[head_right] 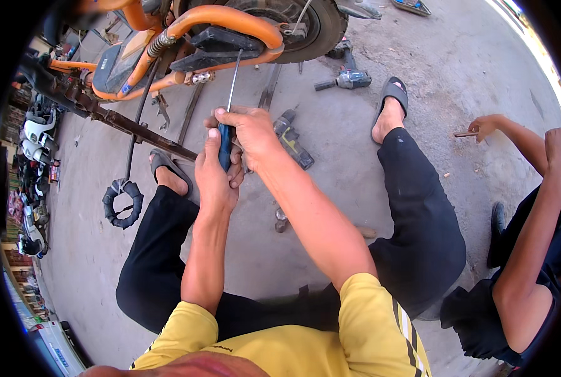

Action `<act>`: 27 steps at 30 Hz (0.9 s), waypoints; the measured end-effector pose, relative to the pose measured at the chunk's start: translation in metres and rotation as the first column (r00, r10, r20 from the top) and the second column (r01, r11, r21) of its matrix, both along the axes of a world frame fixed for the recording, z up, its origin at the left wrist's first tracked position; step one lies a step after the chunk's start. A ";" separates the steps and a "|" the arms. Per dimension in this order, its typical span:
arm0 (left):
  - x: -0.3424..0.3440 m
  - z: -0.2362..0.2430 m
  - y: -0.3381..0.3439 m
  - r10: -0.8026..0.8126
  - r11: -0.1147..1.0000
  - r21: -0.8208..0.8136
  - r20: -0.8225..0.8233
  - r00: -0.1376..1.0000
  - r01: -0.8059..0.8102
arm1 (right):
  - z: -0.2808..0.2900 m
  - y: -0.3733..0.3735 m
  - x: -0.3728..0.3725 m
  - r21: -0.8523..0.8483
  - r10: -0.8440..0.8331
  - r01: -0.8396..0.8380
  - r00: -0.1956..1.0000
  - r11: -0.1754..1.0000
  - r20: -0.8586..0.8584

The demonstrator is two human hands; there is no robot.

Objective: The person sits on the ground and uses a screwdriver and hammer to work on the rear frame of an orange scooter. They repeatedly tap the screwdriver with the hammer while adjusting components near the rear wheel.

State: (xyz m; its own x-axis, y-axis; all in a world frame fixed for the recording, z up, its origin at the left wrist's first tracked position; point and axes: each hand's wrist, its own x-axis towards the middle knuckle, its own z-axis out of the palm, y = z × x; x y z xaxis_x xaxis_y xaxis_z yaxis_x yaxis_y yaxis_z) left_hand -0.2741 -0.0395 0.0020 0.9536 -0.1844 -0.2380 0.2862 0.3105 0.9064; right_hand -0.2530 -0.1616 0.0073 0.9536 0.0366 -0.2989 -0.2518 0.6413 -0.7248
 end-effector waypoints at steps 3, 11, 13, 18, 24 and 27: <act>-0.001 -0.025 0.005 -0.140 0.635 0.612 0.691 0.709 -0.471 | -0.006 0.011 0.007 0.067 -0.097 0.095 0.995 0.993 0.036; -0.001 0.001 0.002 0.149 0.987 0.051 0.103 0.983 -0.155 | -0.014 0.007 -0.003 0.149 -0.027 0.001 0.984 0.989 0.177; 0.005 -0.002 0.012 0.009 0.960 -0.277 -0.115 0.993 -0.041 | -0.018 0.009 -0.002 0.082 -0.045 0.031 0.983 0.996 0.178; 0.003 0.004 0.016 0.026 0.998 0.055 0.048 0.999 -0.029 | -0.019 0.004 0.011 -0.065 -0.096 0.108 0.980 0.992 0.175; 0.008 -0.020 0.018 -0.269 0.394 0.706 0.701 0.661 -0.588 | -0.022 0.000 0.010 -0.115 -0.054 0.074 0.984 0.991 0.168; 0.013 -0.020 0.017 -0.010 0.836 0.471 0.526 0.851 -0.281 | -0.022 0.003 0.006 -0.103 -0.060 0.084 0.974 0.991 0.217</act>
State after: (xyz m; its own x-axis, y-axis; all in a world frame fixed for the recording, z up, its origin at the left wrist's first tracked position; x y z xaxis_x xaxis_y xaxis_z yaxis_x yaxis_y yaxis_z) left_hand -0.2614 -0.0230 -0.0185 0.9687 -0.0333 0.2461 -0.2467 -0.2404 0.9388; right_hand -0.2474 -0.1583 -0.0144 0.9946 -0.0566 -0.0869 -0.0399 0.5647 -0.8244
